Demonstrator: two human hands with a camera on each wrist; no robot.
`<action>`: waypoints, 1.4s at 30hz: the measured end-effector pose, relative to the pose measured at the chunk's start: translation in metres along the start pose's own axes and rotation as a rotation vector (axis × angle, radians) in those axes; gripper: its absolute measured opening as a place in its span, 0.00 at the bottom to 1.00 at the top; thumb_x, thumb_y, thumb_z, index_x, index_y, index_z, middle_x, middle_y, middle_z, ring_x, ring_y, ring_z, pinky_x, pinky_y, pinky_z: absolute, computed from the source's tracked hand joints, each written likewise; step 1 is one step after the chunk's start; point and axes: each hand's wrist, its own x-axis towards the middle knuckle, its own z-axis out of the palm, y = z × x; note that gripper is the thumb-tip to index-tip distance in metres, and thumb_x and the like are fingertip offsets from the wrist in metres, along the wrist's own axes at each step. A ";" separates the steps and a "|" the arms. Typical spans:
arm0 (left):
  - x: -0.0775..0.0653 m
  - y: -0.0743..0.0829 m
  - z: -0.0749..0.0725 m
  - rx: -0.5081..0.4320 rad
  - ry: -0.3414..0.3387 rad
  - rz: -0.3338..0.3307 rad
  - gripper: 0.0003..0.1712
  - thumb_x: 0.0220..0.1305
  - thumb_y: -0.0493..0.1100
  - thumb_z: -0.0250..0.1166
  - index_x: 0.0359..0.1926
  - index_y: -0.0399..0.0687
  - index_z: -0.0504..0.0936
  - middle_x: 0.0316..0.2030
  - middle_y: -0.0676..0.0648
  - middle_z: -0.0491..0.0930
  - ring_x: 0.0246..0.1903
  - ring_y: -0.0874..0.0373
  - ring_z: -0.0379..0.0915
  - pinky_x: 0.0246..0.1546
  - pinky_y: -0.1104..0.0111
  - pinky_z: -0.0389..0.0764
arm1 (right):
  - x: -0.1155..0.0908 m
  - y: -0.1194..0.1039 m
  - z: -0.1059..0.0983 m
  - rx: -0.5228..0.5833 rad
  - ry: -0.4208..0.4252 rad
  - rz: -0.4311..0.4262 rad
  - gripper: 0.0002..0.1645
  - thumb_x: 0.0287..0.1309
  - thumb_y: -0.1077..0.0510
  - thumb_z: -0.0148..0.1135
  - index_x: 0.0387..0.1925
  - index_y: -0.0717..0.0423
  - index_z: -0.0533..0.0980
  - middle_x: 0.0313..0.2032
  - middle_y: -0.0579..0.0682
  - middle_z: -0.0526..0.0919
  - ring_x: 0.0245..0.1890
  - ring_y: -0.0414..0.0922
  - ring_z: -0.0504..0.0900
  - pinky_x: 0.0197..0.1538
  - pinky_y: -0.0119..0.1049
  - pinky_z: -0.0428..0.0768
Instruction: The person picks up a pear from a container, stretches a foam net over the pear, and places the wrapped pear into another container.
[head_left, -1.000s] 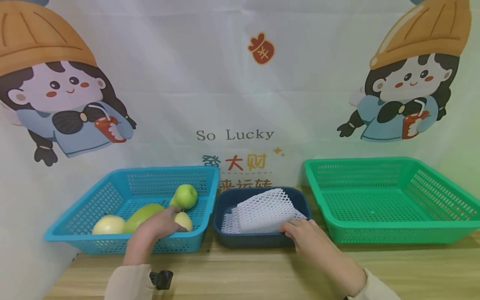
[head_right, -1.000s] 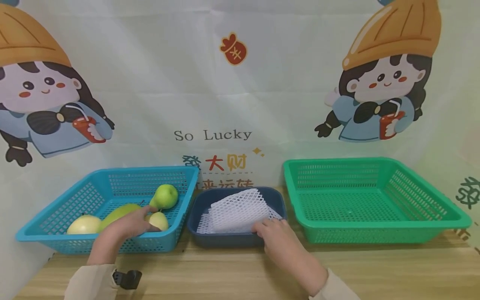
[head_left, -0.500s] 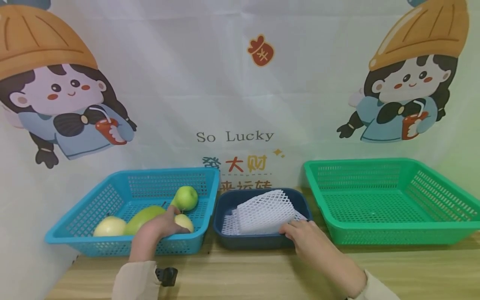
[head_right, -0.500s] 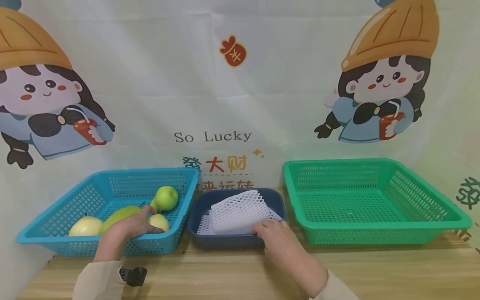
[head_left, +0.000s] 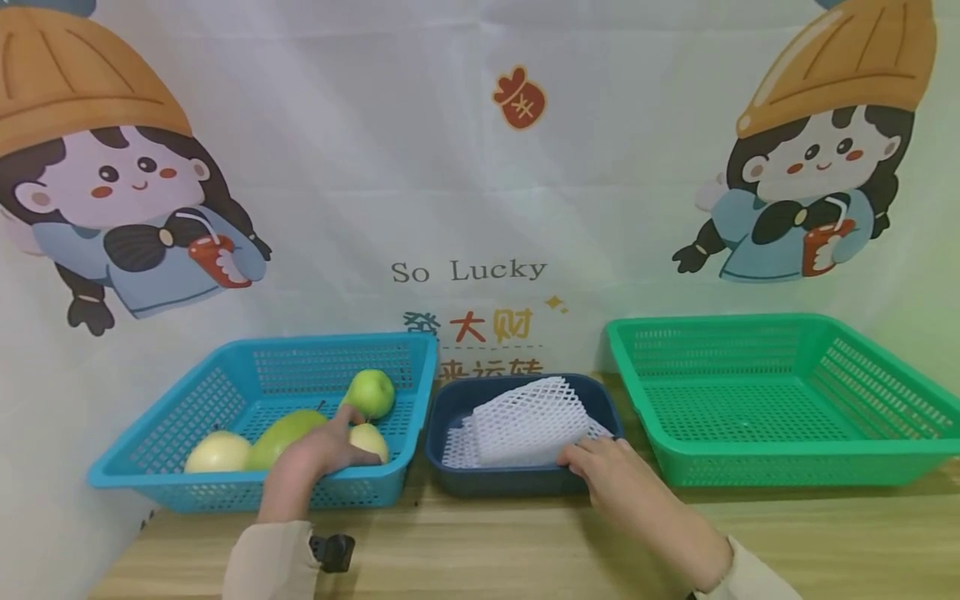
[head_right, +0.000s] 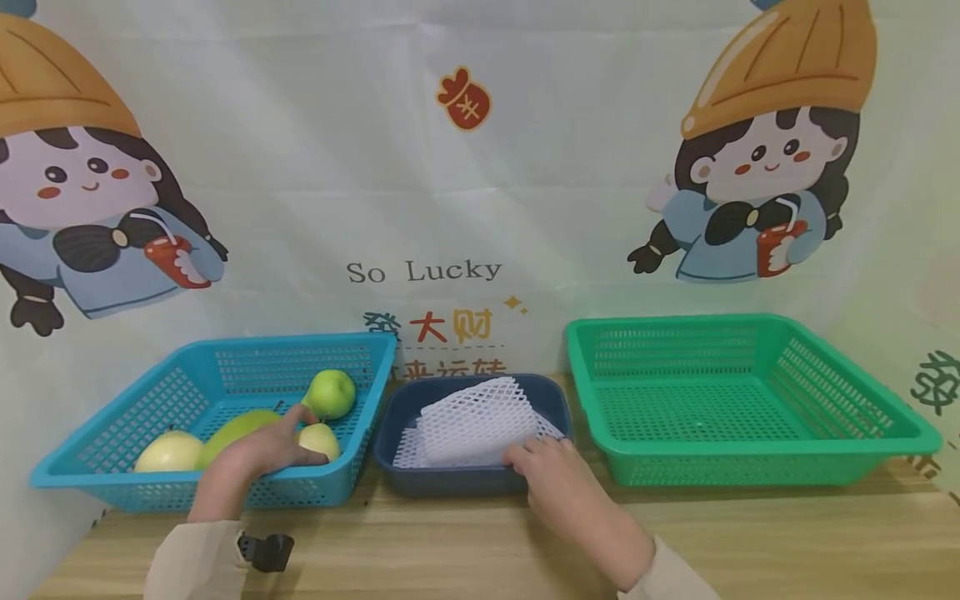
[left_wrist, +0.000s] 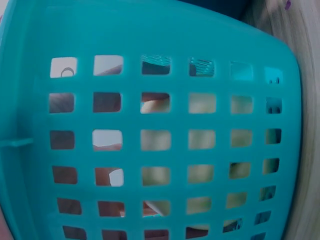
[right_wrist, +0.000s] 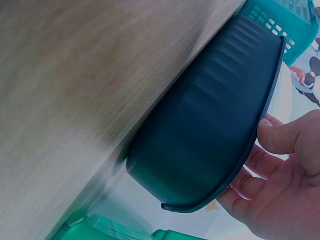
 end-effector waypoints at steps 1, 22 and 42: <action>0.000 0.000 0.000 -0.002 0.005 0.000 0.36 0.51 0.49 0.68 0.54 0.37 0.60 0.41 0.35 0.75 0.35 0.48 0.71 0.38 0.55 0.73 | 0.000 0.000 0.000 0.001 -0.001 -0.001 0.08 0.54 0.65 0.59 0.31 0.48 0.77 0.29 0.43 0.81 0.31 0.44 0.78 0.31 0.34 0.68; 0.001 0.004 -0.003 0.019 0.125 -0.025 0.41 0.49 0.54 0.67 0.57 0.40 0.59 0.35 0.37 0.74 0.31 0.48 0.71 0.28 0.61 0.71 | 0.000 -0.002 -0.004 0.011 -0.009 0.010 0.07 0.54 0.65 0.59 0.31 0.49 0.77 0.29 0.44 0.81 0.33 0.44 0.79 0.32 0.35 0.70; -0.011 0.014 -0.017 -0.012 0.261 0.033 0.44 0.52 0.56 0.66 0.62 0.42 0.55 0.44 0.29 0.72 0.38 0.42 0.72 0.31 0.57 0.72 | 0.000 -0.003 -0.005 -0.001 -0.009 0.012 0.07 0.53 0.65 0.60 0.31 0.50 0.78 0.28 0.44 0.81 0.33 0.44 0.79 0.34 0.37 0.72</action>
